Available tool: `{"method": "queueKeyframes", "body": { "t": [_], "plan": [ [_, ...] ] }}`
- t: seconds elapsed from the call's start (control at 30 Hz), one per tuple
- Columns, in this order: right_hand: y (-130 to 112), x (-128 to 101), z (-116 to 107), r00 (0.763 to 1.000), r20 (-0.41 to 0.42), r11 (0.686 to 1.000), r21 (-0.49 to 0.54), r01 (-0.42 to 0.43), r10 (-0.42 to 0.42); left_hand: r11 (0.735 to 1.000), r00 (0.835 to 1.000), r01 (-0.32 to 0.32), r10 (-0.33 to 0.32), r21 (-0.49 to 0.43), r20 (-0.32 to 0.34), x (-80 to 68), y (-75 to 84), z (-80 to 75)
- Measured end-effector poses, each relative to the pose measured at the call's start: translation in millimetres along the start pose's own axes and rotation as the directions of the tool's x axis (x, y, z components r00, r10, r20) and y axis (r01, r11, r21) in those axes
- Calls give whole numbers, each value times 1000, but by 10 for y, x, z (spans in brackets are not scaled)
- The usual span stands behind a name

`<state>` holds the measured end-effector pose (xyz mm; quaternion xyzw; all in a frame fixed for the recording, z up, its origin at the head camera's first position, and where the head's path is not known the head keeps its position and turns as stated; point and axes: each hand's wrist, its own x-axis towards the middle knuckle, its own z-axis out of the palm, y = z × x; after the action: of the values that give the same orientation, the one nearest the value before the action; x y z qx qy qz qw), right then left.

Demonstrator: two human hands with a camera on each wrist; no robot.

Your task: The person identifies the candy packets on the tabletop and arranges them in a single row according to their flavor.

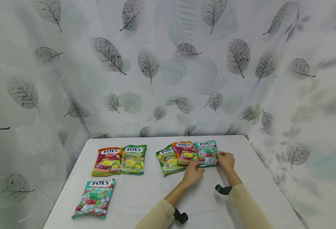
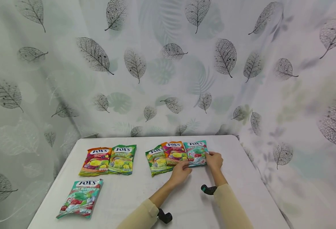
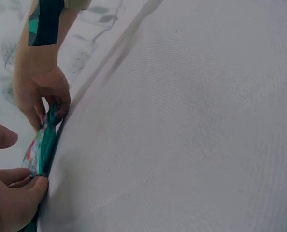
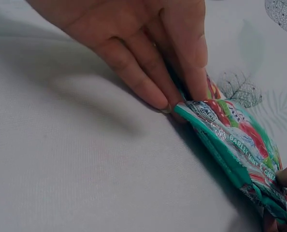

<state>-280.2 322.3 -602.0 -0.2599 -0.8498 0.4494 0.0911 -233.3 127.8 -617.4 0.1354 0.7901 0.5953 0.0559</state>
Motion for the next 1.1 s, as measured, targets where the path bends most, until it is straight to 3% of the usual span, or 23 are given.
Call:
{"method": "queueKeyframes", "body": {
  "t": [0.3, 0.5, 0.73, 1.1],
  "plan": [
    [-9, -1, -63, 999, -5, 997, 62, -45, 46, 987, 998, 56, -56, -151, 8, 5, 40, -3],
    [-9, -25, -80, 995, -40, 985, 144, -90, 97, 977, 998, 58, -55, -205, 19, 8, 61, -7],
    [18, -60, -81, 993, -58, 975, 203, -93, 107, 952, 998, 62, -68, -299, -11, 9, 52, -6],
    [-44, -97, -112, 988, -86, 953, 287, -101, 131, 944, 997, 62, -71, -325, -17, 29, 109, -42]
  ]
}}
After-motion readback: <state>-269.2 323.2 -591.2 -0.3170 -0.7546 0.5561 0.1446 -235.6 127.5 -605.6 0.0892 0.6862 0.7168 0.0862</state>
